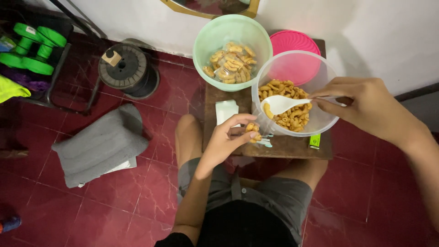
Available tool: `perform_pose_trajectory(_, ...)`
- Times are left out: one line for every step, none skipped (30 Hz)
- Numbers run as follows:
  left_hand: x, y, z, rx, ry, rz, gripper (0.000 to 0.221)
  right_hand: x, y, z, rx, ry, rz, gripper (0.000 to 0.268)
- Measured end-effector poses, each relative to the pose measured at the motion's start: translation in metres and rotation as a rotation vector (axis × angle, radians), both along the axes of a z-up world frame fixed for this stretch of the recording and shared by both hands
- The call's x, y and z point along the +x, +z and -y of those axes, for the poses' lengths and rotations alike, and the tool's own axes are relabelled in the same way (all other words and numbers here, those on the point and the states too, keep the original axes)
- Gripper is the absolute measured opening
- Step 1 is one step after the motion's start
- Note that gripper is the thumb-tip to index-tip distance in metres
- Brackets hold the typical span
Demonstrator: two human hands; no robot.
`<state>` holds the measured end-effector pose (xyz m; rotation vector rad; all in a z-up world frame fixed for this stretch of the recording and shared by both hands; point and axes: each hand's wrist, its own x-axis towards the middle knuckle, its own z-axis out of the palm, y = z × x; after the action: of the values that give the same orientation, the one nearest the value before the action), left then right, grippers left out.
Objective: Packaging snacks into small plastic bags and stapling labels to close them
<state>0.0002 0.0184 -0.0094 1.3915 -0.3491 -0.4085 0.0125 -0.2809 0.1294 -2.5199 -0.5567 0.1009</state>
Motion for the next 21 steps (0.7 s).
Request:
perform_pose_trajectory(-0.001, 0.002, 0.0, 0.0, 0.001, 0.002, 0.034, -0.001, -0.001, 0.001, -0.004, -0.006, 0.0, 0.021)
perform_pose_trajectory(-0.001, 0.003, 0.001, 0.0, 0.002, 0.004, 0.035, -0.001, -0.001, 0.002, -0.007, -0.012, 0.0, 0.02)
perform_pose_trajectory(-0.001, 0.001, 0.002, -0.001, 0.002, 0.005, 0.035, -0.002, -0.004, 0.004, -0.008, -0.012, 0.001, 0.02)
perform_pose_trajectory(-0.001, -0.001, 0.003, 0.0, 0.005, 0.035, 0.034, -0.002, -0.007, 0.007, -0.016, -0.006, 0.022, 0.02)
perform_pose_trajectory(-0.001, -0.003, 0.004, 0.001, 0.009, 0.065, 0.033, -0.002, -0.009, 0.009, -0.025, 0.0, 0.042, 0.021)
perform_pose_trajectory(-0.002, 0.001, 0.003, 0.001, 0.01, 0.066, 0.033, -0.003, -0.008, 0.008, -0.025, 0.001, 0.043, 0.021)
perform_pose_trajectory(-0.003, 0.004, 0.003, 0.017, 0.006, 0.027, 0.037, -0.004, -0.008, 0.008, -0.026, -0.014, 0.029, 0.022)
perform_pose_trajectory(-0.004, 0.008, 0.002, 0.033, 0.002, -0.011, 0.041, -0.006, -0.007, 0.008, -0.027, -0.03, 0.014, 0.022)
perform_pose_trajectory(-0.005, 0.008, 0.002, 0.033, 0.001, -0.01, 0.041, -0.007, -0.006, 0.008, -0.028, -0.031, 0.015, 0.022)
perform_pose_trajectory(-0.005, 0.009, 0.003, 0.04, 0.002, -0.041, 0.042, -0.008, -0.006, 0.007, -0.026, -0.029, 0.019, 0.022)
perform_pose_trajectory(-0.006, 0.009, 0.003, 0.047, 0.005, -0.071, 0.042, -0.009, -0.005, 0.007, -0.025, -0.026, 0.023, 0.023)
perform_pose_trajectory(-0.006, 0.011, 0.003, 0.048, 0.005, -0.07, 0.042, -0.009, -0.006, 0.008, -0.025, -0.026, 0.024, 0.023)
perform_pose_trajectory(-0.006, 0.012, 0.003, 0.078, 0.007, -0.054, 0.042, -0.009, -0.007, 0.009, -0.025, -0.02, 0.037, 0.022)
perform_pose_trajectory(-0.006, 0.014, 0.003, 0.109, 0.01, -0.039, 0.042, -0.01, -0.008, 0.01, -0.026, -0.013, 0.049, 0.021)
perform_pose_trajectory(-0.006, 0.013, 0.003, 0.109, 0.01, -0.039, 0.042, -0.01, -0.008, 0.01, -0.025, -0.013, 0.049, 0.021)
perform_pose_trajectory(-0.007, 0.013, 0.004, 0.115, 0.013, -0.069, 0.043, -0.011, -0.008, 0.01, -0.016, 0.003, 0.057, 0.024)
perform_pose_trajectory(-0.007, 0.013, 0.005, 0.12, 0.016, -0.099, 0.043, -0.011, -0.007, 0.01, -0.007, 0.019, 0.065, 0.026)
perform_pose_trajectory(-0.007, 0.013, 0.005, 0.119, 0.015, -0.098, 0.043, -0.012, -0.006, 0.009, -0.008, 0.019, 0.066, 0.026)
perform_pose_trajectory(-0.007, 0.013, 0.005, 0.114, 0.012, -0.112, 0.044, -0.013, -0.005, 0.009, -0.008, 0.023, 0.071, 0.026)
perform_pose_trajectory(-0.007, 0.013, 0.006, 0.108, 0.009, -0.125, 0.044, -0.014, -0.005, 0.009, -0.008, 0.028, 0.077, 0.026)
perform_pose_trajectory(-0.007, 0.008, 0.006, 0.108, 0.01, -0.125, 0.044, -0.014, -0.006, 0.01, -0.008, 0.028, 0.078, 0.026)
